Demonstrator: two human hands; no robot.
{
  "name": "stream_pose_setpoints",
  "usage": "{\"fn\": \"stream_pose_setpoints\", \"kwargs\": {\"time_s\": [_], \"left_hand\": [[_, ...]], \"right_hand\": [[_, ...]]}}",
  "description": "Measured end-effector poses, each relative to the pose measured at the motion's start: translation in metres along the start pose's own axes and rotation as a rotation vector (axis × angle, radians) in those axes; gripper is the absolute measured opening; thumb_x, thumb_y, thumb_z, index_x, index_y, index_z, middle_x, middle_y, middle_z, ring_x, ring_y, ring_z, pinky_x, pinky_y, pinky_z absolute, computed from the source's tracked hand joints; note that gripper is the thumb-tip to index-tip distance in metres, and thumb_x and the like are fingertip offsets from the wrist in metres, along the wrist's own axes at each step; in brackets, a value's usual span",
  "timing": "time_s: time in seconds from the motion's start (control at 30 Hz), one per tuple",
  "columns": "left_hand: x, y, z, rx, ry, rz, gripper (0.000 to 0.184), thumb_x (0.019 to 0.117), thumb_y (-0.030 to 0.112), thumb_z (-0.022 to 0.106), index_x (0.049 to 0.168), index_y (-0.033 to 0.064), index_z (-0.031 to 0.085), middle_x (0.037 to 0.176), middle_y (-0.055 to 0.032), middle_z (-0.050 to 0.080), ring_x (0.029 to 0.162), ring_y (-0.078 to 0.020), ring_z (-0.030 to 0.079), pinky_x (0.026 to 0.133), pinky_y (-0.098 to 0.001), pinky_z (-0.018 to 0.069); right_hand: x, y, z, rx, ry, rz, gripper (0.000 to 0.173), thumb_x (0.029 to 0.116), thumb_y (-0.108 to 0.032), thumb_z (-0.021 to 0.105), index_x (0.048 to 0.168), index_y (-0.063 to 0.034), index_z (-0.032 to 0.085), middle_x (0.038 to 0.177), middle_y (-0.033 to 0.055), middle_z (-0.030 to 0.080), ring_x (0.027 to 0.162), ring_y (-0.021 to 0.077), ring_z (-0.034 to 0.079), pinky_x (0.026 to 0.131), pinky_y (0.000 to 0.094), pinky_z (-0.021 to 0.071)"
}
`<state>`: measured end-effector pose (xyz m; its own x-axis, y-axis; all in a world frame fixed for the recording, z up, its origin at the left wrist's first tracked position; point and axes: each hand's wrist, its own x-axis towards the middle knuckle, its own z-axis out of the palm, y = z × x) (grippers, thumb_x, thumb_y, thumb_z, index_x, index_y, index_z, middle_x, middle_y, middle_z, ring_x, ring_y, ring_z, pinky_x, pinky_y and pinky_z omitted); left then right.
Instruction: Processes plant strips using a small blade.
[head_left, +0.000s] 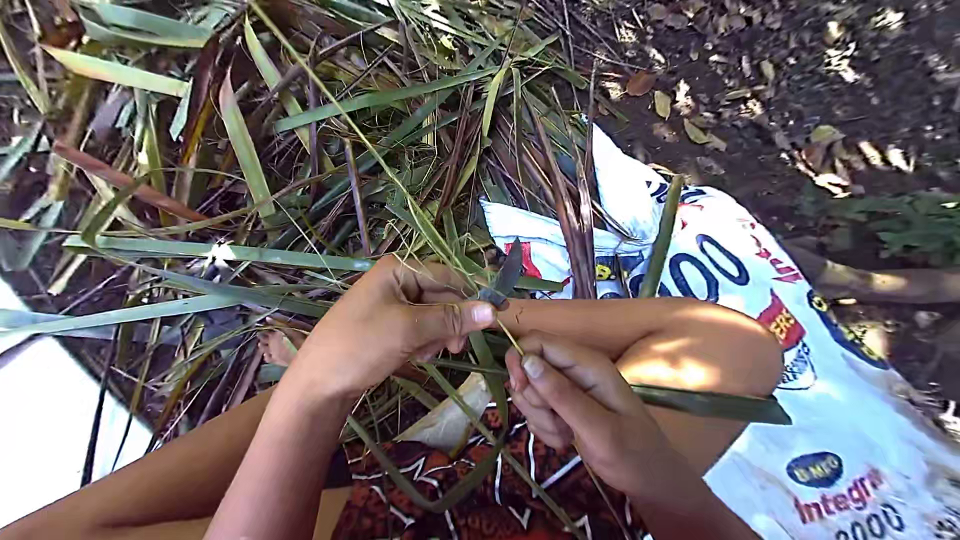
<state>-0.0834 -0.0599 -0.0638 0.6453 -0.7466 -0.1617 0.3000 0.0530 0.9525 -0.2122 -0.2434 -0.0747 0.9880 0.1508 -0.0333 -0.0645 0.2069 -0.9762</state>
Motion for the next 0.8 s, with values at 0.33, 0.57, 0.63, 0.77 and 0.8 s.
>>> {"fn": "stream_pose_setpoints", "kwargs": {"time_s": [0.33,0.57,0.63,0.77,0.8], "left_hand": [[0.002,-0.002,0.009,0.141,0.12,0.129,0.014,0.0873,0.006,0.066,0.08,0.014,0.074,0.062,0.0084,0.064,0.049,0.0051,0.051,0.046,-0.0103,0.042],[0.01,-0.015,0.028,0.169,0.102,0.112,0.012,0.0939,0.011,0.064,0.086,0.0148,0.073,0.062,0.0143,0.059,0.052,0.0083,0.05,0.048,-0.0087,0.0406],[0.012,-0.01,0.01,0.152,0.294,0.139,0.014,0.098,0.013,0.06,0.098,0.0161,0.073,0.063,0.0119,0.058,0.048,0.0052,0.047,0.044,-0.0102,0.0394],[0.012,-0.004,-0.01,0.063,0.355,0.128,0.014,0.0978,0.016,0.059,0.097,0.0186,0.073,0.061,0.0092,0.057,0.046,0.0031,0.047,0.042,-0.0109,0.0412],[0.012,-0.009,-0.007,0.054,0.256,0.108,0.012,0.0952,0.017,0.062,0.095,0.0196,0.074,0.062,0.0091,0.06,0.047,0.003,0.05,0.044,-0.0114,0.0435]], "right_hand": [[-0.007,-0.015,0.001,0.193,0.007,0.153,0.025,0.1079,-0.013,0.036,0.096,-0.0188,0.057,0.062,-0.0197,0.035,0.049,-0.0127,0.033,0.045,0.0054,0.0285],[-0.005,-0.016,-0.007,0.121,0.06,0.175,0.026,0.1075,-0.011,0.035,0.095,-0.0179,0.056,0.061,-0.0196,0.036,0.049,-0.0125,0.032,0.045,0.0055,0.0274],[-0.014,-0.015,-0.006,0.072,0.038,0.181,0.025,0.1074,-0.012,0.036,0.094,-0.0175,0.056,0.061,-0.0185,0.034,0.049,-0.0121,0.032,0.045,0.0059,0.0277],[-0.024,-0.008,-0.002,-0.055,0.032,0.146,0.023,0.1072,-0.013,0.039,0.094,-0.0143,0.057,0.064,-0.0158,0.034,0.051,-0.0116,0.03,0.047,0.0059,0.027],[-0.023,-0.007,-0.003,-0.092,0.042,0.137,0.022,0.1074,-0.013,0.039,0.094,-0.0136,0.057,0.064,-0.0155,0.034,0.052,-0.0115,0.03,0.047,0.006,0.0269]]}}
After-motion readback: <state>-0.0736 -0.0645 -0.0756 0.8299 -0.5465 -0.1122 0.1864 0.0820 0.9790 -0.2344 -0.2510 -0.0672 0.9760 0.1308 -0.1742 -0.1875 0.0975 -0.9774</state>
